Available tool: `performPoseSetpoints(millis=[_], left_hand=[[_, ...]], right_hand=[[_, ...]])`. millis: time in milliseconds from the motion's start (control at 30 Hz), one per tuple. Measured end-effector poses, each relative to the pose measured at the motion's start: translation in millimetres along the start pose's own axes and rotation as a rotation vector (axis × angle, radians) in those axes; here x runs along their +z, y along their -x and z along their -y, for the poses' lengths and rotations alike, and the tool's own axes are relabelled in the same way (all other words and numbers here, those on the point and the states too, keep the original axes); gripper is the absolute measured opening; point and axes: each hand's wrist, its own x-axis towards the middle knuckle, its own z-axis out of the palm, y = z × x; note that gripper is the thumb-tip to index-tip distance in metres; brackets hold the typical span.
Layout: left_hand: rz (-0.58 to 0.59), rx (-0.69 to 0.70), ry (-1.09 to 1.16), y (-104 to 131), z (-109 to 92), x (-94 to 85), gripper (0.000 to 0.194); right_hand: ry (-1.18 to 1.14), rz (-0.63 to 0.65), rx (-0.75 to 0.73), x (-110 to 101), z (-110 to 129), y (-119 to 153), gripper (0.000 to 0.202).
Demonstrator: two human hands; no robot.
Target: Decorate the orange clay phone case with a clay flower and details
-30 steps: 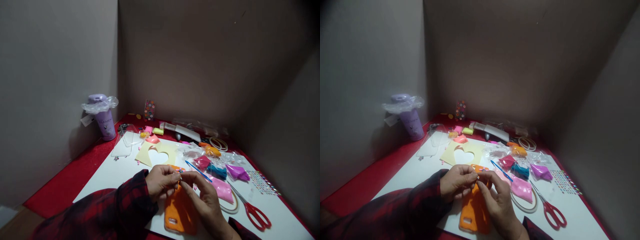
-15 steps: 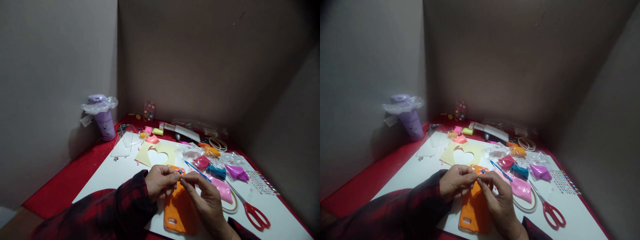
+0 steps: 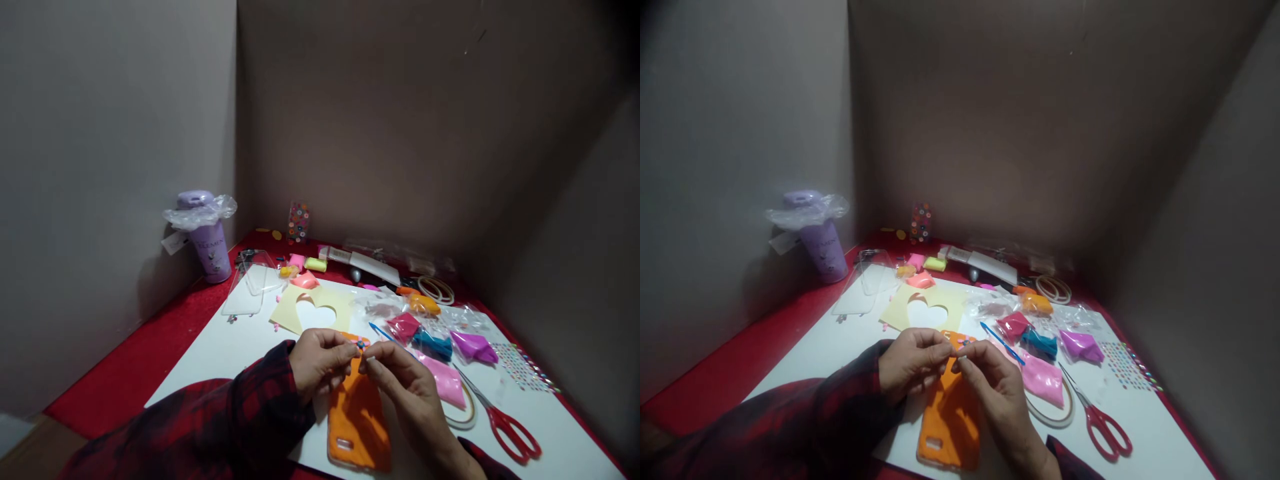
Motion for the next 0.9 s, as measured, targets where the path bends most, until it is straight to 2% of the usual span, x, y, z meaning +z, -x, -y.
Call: performPoseSetpoints(millis=[233,400,633,900], left_hand=[[-0.020,0.002,-0.010,0.5,0.0,0.8,0.034],[-0.038,0.004,-0.013,0.1,-0.1,0.3,0.032],[-0.032,0.017,-0.004,-1.2,-1.5,-0.1,0.033],[-0.045,0.025,-0.016,-2.5,1.1,-1.2,0.034]], right_hand=[[-0.111,-0.005,0.034,-0.5,-4.4,-1.2,0.017],[-0.145,-0.025,-0.002,-0.2,-2.3,-2.4,0.009],[-0.320,0.048,0.132,-0.4,-7.3,-1.1,0.016],[-0.329,0.060,0.185,0.7,-2.3,-2.0,0.011]])
